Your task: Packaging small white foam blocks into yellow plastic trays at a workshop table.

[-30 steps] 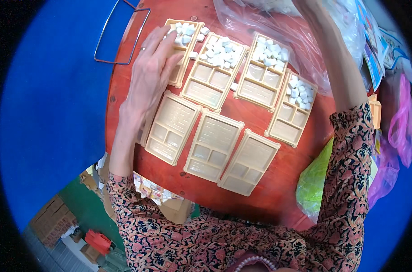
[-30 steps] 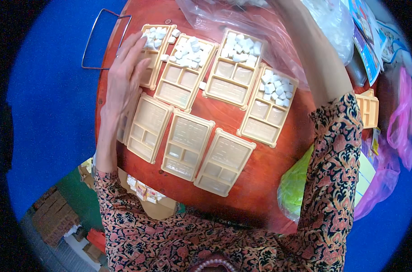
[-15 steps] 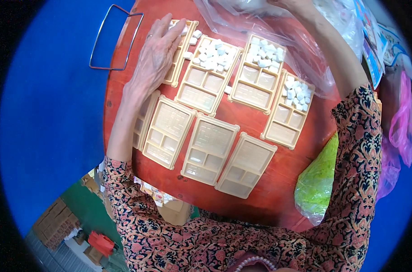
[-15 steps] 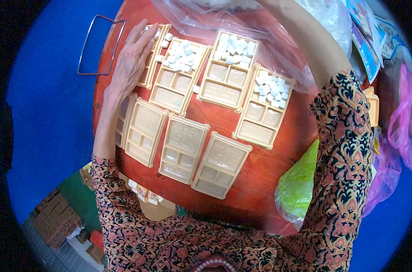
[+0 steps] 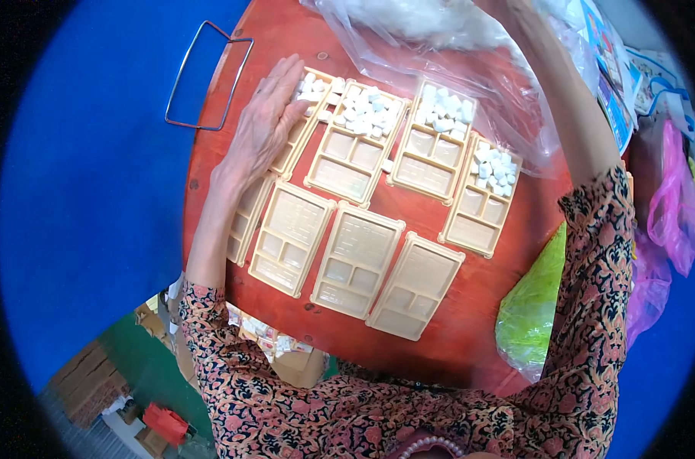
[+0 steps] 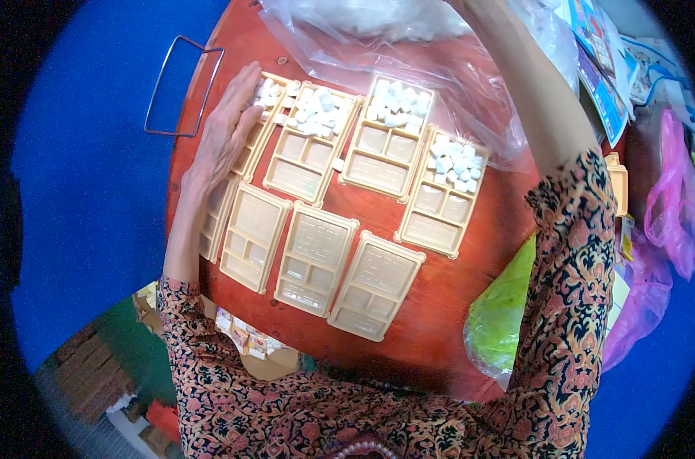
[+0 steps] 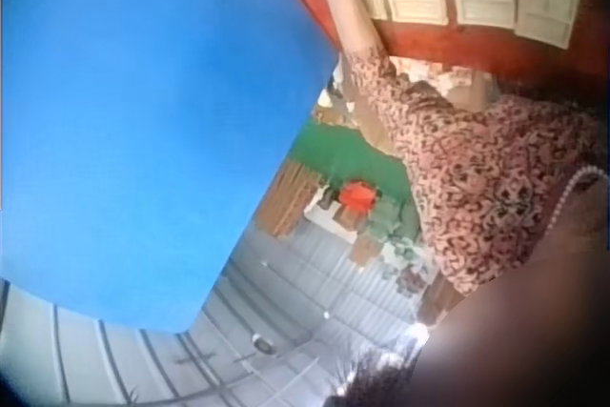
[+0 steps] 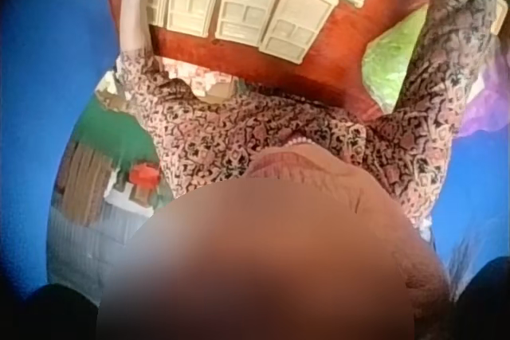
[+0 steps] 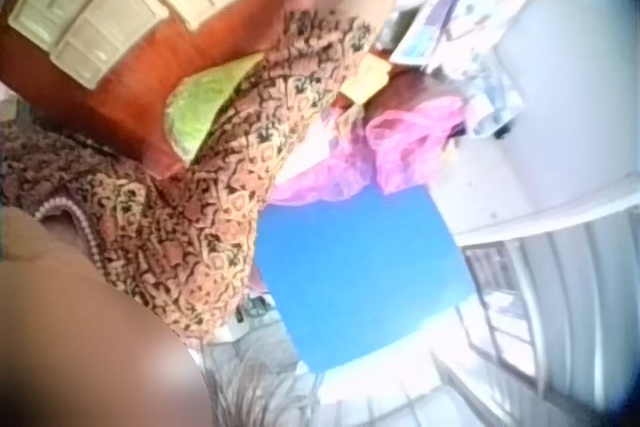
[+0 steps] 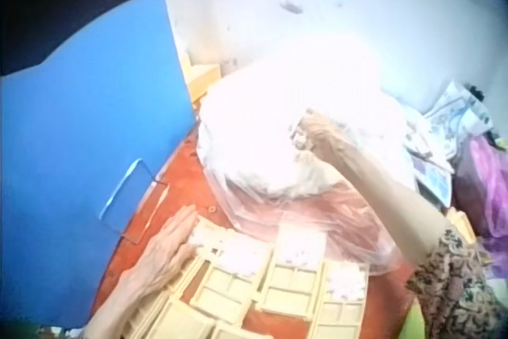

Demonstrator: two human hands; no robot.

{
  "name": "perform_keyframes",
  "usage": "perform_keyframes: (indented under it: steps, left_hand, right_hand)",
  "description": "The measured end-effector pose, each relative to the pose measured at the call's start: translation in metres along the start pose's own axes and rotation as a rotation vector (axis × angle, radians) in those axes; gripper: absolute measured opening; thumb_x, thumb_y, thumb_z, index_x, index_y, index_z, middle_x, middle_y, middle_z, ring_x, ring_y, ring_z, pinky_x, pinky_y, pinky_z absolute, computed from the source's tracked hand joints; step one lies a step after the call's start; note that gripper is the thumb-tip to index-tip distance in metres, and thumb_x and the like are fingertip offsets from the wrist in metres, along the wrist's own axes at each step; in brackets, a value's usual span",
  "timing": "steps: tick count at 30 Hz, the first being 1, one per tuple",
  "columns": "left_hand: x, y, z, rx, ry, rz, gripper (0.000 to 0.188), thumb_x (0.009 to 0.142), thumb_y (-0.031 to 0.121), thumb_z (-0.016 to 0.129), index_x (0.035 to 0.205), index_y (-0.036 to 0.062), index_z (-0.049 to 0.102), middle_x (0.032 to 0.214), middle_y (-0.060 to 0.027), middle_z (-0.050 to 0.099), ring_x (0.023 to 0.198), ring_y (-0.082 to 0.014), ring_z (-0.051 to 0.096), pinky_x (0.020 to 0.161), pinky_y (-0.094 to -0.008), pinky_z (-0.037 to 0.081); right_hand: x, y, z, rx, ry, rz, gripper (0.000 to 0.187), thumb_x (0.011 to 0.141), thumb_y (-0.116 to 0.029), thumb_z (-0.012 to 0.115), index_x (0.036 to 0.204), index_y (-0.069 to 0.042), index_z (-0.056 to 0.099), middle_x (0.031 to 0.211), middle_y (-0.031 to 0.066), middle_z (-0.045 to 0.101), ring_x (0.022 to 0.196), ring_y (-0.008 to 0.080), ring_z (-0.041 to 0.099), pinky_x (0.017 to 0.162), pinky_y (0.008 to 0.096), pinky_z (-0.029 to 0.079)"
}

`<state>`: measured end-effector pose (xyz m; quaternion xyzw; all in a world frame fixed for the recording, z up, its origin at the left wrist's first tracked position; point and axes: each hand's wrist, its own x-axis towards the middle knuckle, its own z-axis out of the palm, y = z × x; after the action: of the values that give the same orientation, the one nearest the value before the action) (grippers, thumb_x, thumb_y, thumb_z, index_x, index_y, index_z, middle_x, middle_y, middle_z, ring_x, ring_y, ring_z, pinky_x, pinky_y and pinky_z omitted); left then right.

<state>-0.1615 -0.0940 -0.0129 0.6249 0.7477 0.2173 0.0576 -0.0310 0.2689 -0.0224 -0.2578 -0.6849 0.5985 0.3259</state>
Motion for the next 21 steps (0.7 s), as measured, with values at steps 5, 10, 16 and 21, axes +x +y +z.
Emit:
perform_keyframes:
  steps: [5, 10, 16, 21]
  left_hand:
    - [0.004, 0.009, 0.007, -0.17, 0.011, -0.021, 0.051, 0.093, 0.018, 0.054, 0.137, -0.0007, 0.039, 0.145, -0.0188, 0.036, 0.135, -0.0322, 0.033, 0.111, -0.0375, 0.029]
    - [-0.007, 0.011, -0.005, -0.167, -0.013, -0.049, 0.056, 0.089, 0.016, 0.059, 0.138, -0.0017, 0.037, 0.144, -0.0202, 0.035, 0.133, -0.0328, 0.035, 0.11, -0.0381, 0.032]
    - [0.0, 0.022, -0.001, -0.206, 0.025, -0.073, 0.058, 0.087, 0.014, 0.061, 0.137, -0.0026, 0.037, 0.141, -0.0223, 0.038, 0.132, -0.0341, 0.038, 0.107, -0.0381, 0.035]
    - [0.011, 0.03, -0.004, -0.244, -0.026, -0.078, 0.058, 0.083, 0.011, 0.064, 0.133, -0.0054, 0.039, 0.136, -0.0224, 0.042, 0.126, -0.0355, 0.043, 0.101, -0.039, 0.04]
  right_hand:
    - [-0.034, -0.024, -0.007, 1.158, -0.828, 0.421, 0.008, 0.09, -0.014, 0.055, 0.092, -0.008, 0.059, 0.075, 0.0045, 0.061, 0.06, 0.0118, 0.057, 0.05, 0.0258, 0.05]
    - [-0.107, -0.072, 0.087, 0.53, -0.387, 0.336, 0.014, 0.089, -0.02, 0.061, 0.087, -0.006, 0.061, 0.074, 0.0024, 0.061, 0.062, 0.0093, 0.056, 0.05, 0.0231, 0.047]
    - [-0.131, -0.06, 0.13, -0.224, -0.46, -0.088, 0.029, 0.083, -0.022, 0.065, 0.105, -0.004, 0.061, 0.107, 0.0157, 0.06, 0.09, 0.0314, 0.06, 0.075, 0.0395, 0.049]
    - [-0.139, -0.041, 0.142, -0.593, -0.402, -0.611, 0.026, 0.088, -0.021, 0.056, 0.107, -0.003, 0.051, 0.086, 0.0178, 0.053, 0.082, 0.0367, 0.059, 0.065, 0.0451, 0.047]
